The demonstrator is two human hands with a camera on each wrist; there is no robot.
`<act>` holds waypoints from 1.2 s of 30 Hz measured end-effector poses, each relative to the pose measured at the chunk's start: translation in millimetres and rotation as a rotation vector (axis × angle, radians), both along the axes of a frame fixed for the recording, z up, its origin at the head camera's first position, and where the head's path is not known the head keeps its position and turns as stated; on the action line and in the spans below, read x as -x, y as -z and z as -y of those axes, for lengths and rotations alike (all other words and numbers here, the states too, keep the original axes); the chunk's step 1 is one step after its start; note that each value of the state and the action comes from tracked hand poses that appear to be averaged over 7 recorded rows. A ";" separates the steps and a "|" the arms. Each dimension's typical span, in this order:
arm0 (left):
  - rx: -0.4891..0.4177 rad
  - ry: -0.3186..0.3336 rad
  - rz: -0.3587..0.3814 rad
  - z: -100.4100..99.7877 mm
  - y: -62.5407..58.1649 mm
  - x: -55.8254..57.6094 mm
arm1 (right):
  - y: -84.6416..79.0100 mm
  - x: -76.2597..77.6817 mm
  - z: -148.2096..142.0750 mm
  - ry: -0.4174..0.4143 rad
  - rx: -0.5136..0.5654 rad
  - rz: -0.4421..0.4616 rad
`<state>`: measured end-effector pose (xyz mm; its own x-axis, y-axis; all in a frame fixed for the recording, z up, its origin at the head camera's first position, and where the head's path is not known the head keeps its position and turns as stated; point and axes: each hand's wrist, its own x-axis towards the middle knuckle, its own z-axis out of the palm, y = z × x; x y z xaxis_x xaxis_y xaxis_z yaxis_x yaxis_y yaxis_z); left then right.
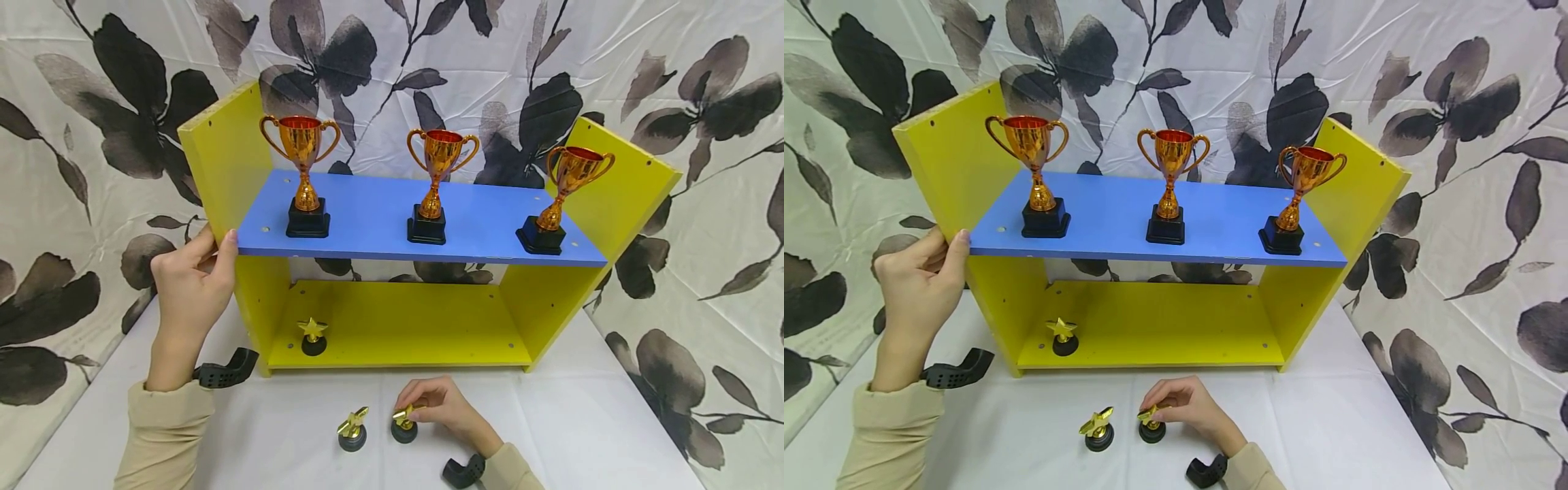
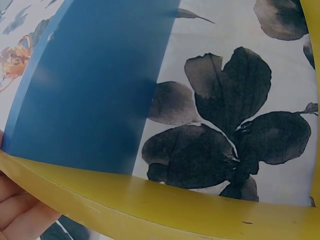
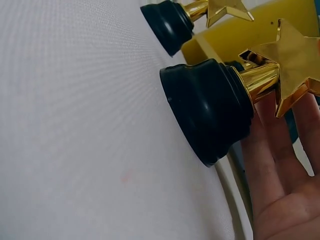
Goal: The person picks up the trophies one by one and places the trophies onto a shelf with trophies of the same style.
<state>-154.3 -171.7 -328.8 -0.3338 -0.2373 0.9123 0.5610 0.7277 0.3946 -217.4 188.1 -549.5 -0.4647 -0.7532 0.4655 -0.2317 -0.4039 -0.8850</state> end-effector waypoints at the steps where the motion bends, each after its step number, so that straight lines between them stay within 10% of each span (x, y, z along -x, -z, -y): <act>1: 0.001 0.001 0.000 0.0 -0.1 0.0 | 0.1 -0.2 0.1 -0.001 0.007 -0.004; 36: 0.006 0.004 -0.011 -0.2 -0.5 0.0 | -14.1 3.8 8.9 0.063 0.088 -0.073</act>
